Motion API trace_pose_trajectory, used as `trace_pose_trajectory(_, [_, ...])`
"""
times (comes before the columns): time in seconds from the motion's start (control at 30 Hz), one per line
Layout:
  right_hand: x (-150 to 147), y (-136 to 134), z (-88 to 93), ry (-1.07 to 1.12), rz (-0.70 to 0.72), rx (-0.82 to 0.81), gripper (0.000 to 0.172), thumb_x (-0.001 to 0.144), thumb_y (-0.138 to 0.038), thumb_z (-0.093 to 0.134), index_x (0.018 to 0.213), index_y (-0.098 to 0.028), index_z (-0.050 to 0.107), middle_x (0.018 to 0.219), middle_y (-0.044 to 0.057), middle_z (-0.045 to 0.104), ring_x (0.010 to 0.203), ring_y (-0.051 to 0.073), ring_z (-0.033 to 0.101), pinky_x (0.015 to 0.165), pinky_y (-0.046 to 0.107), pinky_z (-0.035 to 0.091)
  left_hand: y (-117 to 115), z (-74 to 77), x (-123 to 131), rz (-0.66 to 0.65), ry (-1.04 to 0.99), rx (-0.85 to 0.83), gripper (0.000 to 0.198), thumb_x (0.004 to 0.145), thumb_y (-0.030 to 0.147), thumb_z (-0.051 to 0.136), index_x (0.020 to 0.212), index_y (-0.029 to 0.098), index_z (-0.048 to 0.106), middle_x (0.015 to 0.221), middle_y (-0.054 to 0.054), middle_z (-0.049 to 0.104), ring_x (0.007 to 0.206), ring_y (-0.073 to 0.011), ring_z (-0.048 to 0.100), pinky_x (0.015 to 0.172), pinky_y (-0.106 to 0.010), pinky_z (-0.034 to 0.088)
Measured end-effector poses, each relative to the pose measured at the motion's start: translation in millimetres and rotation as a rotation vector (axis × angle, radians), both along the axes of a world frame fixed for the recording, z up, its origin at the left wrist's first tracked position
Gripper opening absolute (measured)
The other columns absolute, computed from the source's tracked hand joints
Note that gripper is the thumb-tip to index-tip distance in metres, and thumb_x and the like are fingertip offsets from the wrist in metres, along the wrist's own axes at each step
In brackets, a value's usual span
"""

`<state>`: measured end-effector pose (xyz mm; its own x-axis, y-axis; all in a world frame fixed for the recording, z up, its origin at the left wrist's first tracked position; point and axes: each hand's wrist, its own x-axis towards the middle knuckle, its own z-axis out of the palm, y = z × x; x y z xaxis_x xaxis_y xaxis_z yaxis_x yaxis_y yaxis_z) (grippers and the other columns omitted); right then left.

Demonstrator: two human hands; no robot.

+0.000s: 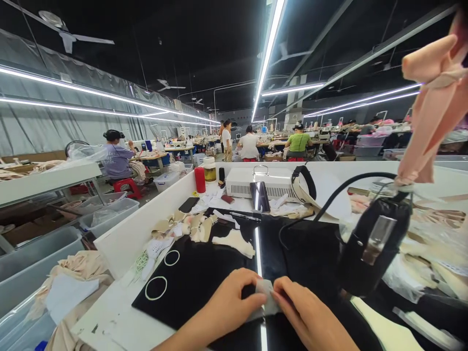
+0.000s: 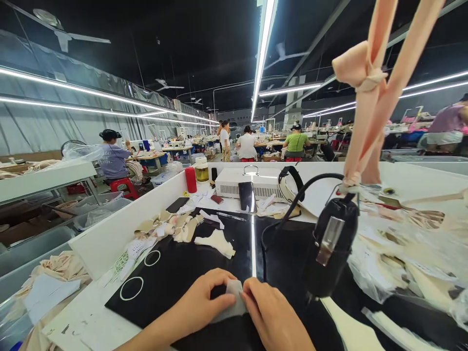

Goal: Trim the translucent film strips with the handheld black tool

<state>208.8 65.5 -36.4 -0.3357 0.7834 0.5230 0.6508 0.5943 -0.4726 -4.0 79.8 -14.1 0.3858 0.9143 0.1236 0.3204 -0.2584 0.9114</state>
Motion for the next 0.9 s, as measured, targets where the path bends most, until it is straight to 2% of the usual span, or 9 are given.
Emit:
trace_pose_trajectory(0.13, [-19,8,25.0,0.194,-0.019,-0.149,0.01,0.102,-0.038,0.054,0.103,-0.03,0.059,0.074,-0.005,0.065,0.059,0.016,0.065,0.056,0.026,0.054,15,7.9,-12,0.011,-0.118,-0.133,0.031,0.086,0.049,0.065,0.085,0.018,0.062,0.079,-0.001,0.065,0.077,-0.0183,0.064,0.076,-0.031,0.052])
trace_pose_trajectory(0.27, [-40,26,38.8,0.283,-0.019,-0.148,0.009,0.099,-0.036,0.058,0.098,-0.027,0.061,0.071,-0.005,0.062,0.06,0.016,0.062,0.056,0.025,0.051,34,17.4,-32,0.052,-0.15,-0.167,0.044,0.08,0.061,0.068,0.085,0.019,0.059,0.075,0.002,0.059,0.067,-0.0143,0.058,0.067,-0.028,0.049])
trace_pose_trajectory(0.37, [-54,44,46.5,0.265,-0.036,-0.135,0.012,0.099,-0.036,0.058,0.096,-0.026,0.063,0.074,-0.002,0.066,0.065,0.018,0.065,0.061,0.027,0.053,52,25.8,-45,0.091,-0.129,-0.124,0.044,0.082,0.061,0.067,0.093,0.018,0.06,0.076,0.002,0.059,0.064,-0.0133,0.056,0.064,-0.027,0.049])
trace_pose_trajectory(0.47, [-65,64,53.3,0.226,-0.093,-0.121,0.016,0.101,-0.038,0.055,0.099,-0.026,0.065,0.082,0.001,0.072,0.073,0.02,0.07,0.067,0.03,0.054,76,33.2,-51,0.135,-0.065,-0.016,0.036,0.089,0.052,0.066,0.099,0.018,0.062,0.075,0.003,0.059,0.065,-0.0134,0.057,0.064,-0.027,0.049])
trace_pose_trajectory(0.53, [-70,76,56.2,0.179,-0.158,-0.114,0.016,0.101,-0.038,0.055,0.101,-0.026,0.065,0.086,0.001,0.073,0.075,0.022,0.071,0.067,0.032,0.052,92,35.8,-53,0.171,0.0,0.067,0.028,0.094,0.045,0.065,0.102,0.018,0.063,0.078,0.002,0.061,0.068,-0.0144,0.06,0.068,-0.029,0.051])
trace_pose_trajectory(0.67, [-78,94,53.8,0.024,-0.272,-0.094,0.014,0.1,-0.031,0.055,0.108,-0.025,0.066,0.088,0.003,0.075,0.08,0.025,0.07,0.065,0.032,0.047,119,32.5,-51,0.228,0.166,0.184,0.026,0.101,0.038,0.066,0.114,0.016,0.065,0.101,-0.004,0.068,0.086,-0.0186,0.068,0.08,-0.038,0.058])
trace_pose_trajectory(0.8, [-79,101,42.6,-0.152,-0.336,-0.082,0.014,0.099,-0.022,0.06,0.11,-0.023,0.069,0.086,0.004,0.075,0.084,0.024,0.069,0.069,0.032,0.048,130,22.7,-46,0.211,0.324,0.236,0.028,0.101,0.036,0.068,0.12,0.016,0.066,0.116,-0.007,0.069,0.1,-0.0221,0.069,0.089,-0.043,0.06])
trace_pose_trajectory(0.9, [-77,101,33.8,-0.26,-0.372,-0.083,0.014,0.101,-0.025,0.063,0.113,-0.02,0.069,0.091,0.004,0.073,0.084,0.02,0.069,0.076,0.034,0.055,129,16.5,-44,0.195,0.407,0.255,0.029,0.101,0.036,0.067,0.122,0.016,0.065,0.118,-0.008,0.069,0.101,-0.0225,0.07,0.089,-0.044,0.06])
